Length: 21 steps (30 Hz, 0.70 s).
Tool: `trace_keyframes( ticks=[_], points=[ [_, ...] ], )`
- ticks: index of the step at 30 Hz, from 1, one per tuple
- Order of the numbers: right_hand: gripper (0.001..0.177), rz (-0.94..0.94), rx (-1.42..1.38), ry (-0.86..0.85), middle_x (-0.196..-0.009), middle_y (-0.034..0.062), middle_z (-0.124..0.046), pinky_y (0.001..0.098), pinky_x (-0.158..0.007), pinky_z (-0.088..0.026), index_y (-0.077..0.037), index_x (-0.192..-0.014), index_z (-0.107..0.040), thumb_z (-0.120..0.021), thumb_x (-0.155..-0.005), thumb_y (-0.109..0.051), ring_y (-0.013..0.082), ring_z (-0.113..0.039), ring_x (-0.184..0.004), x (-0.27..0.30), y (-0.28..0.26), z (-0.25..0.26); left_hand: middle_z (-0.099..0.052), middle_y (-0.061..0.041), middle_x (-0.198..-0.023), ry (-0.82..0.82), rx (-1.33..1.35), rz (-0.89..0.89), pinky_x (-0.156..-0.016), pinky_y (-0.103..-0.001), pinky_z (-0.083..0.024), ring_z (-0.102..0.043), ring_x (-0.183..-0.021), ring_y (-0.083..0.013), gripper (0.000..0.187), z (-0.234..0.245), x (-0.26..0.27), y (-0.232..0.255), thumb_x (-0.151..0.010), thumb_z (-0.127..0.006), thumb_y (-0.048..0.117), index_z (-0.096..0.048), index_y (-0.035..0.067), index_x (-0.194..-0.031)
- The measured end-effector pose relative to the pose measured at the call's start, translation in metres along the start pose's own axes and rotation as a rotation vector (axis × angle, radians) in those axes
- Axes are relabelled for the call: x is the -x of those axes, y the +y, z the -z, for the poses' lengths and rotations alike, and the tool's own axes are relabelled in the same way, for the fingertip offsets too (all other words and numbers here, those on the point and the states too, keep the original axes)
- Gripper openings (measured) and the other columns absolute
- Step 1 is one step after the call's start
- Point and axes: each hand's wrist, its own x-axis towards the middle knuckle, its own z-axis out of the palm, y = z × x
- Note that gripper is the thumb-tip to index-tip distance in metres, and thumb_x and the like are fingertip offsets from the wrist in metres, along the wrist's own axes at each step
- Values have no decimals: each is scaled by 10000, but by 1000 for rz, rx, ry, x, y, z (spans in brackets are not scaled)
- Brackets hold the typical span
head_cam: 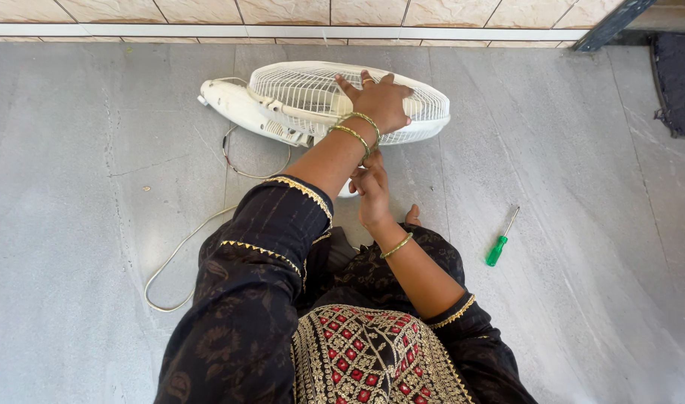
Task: The person sits on the floor and disassembles a white electric fan. They remove the front grille, then use a green screwdriver to loosen and remove screws from the fan's neck and base.
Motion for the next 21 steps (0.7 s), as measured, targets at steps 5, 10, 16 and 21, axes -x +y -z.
trace_keyframes(
  ticks=[5,10,16,21],
  points=[
    [643,-36,137,-12,-1092,87,-557,247,-619,-421,-47,-1440,-504,-558,-823,-218,83,-421,-671,0,-4,-16,-443,-14,-1547,-32,93,144,-1100,-874,-57,-381,-1466,-364,729,18,4,-33,-769,-768,591,-526,442,-1440],
    [154,-26,295,0,-1656,143,-297,261,-634,-477,-10,-910,-625,-594,-854,-151,129,-586,-859,-5,-8,-31,-416,-39,-1560,-43,87,193,-1111,-842,-80,-362,-1463,-387,767,21,15,-49,-776,-721,654,-478,455,-1476],
    [68,-66,347,2,-1702,180,-224,253,-635,-474,-28,-897,-640,-659,-888,-93,116,-607,-898,-8,-19,-32,-359,-43,-1610,-73,60,200,-1116,-841,-58,-284,-1501,-412,807,20,10,-41,-797,-672,700,-414,450,-1518],
    [65,-76,312,-34,-1719,160,-145,261,-662,-506,-20,-955,-660,-648,-919,-73,121,-561,-718,0,-22,-34,-353,-50,-1617,-81,86,192,-1134,-814,-72,-297,-1498,-407,842,19,2,-47,-768,-694,715,-417,450,-1517]
  ],
)
